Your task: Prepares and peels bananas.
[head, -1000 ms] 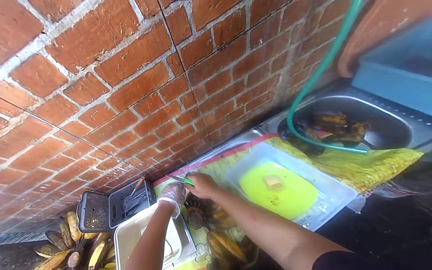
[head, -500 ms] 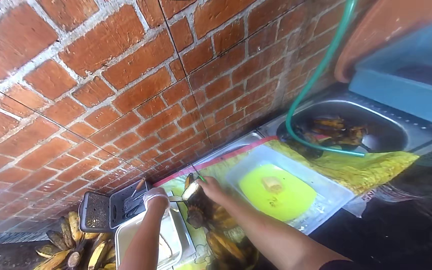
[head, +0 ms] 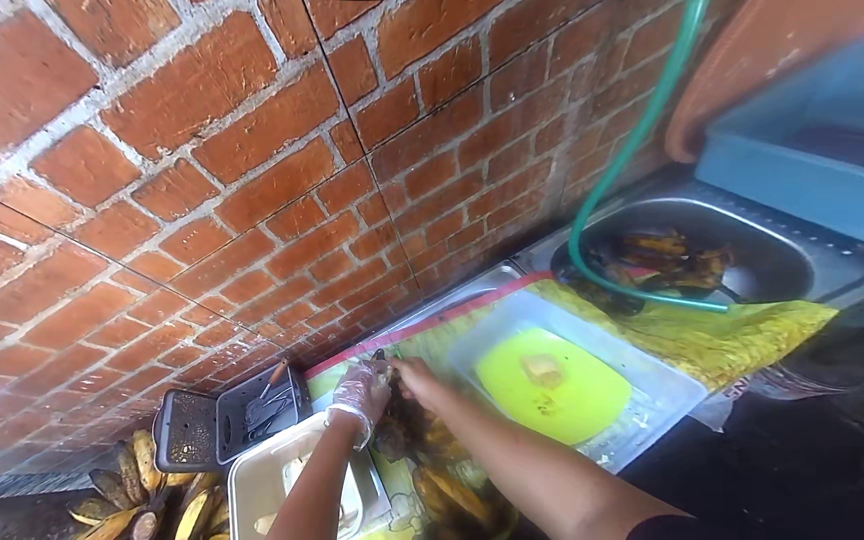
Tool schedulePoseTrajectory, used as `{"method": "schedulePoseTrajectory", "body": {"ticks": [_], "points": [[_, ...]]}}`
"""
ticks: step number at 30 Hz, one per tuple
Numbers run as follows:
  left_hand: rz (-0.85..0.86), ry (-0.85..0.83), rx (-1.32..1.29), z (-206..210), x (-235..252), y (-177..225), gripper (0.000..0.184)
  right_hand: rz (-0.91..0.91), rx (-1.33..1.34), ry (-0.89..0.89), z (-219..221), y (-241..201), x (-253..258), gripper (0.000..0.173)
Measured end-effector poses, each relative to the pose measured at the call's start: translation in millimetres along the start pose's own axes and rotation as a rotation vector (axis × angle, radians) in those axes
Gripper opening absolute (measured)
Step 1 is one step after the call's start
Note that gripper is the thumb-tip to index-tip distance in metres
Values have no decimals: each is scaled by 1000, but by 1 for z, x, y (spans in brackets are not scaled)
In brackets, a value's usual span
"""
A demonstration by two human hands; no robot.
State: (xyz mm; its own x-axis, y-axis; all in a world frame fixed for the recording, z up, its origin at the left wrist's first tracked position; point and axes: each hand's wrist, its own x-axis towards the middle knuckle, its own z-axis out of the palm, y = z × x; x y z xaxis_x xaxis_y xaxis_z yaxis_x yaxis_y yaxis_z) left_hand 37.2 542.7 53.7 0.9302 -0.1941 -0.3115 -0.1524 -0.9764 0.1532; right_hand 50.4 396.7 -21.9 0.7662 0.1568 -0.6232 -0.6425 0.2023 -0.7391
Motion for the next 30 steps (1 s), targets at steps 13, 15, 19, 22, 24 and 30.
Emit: {"method": "schedulePoseTrajectory", "body": {"ticks": [13, 15, 19, 22, 24, 30], "points": [[-110, -326, 234, -13, 23, 6, 57, 107, 118, -18, 9, 25, -1, 48], [-129, -340, 259, -12, 23, 5, 62, 138, 150, -16, 9, 26, 1, 49], [-138, -384, 286, -11, 30, 0, 62, 154, 156, -31, 9, 22, -4, 47], [-149, -438, 321, -10, 34, -4, 65, 87, -12, -38, 9, 17, -5, 48], [-190, -473, 342, -8, 34, -1, 65, 68, -169, -53, 10, 10, -5, 50], [-226, -554, 268, 4, 28, -14, 74, 145, -213, -96, 11, 7, -3, 53]]}}
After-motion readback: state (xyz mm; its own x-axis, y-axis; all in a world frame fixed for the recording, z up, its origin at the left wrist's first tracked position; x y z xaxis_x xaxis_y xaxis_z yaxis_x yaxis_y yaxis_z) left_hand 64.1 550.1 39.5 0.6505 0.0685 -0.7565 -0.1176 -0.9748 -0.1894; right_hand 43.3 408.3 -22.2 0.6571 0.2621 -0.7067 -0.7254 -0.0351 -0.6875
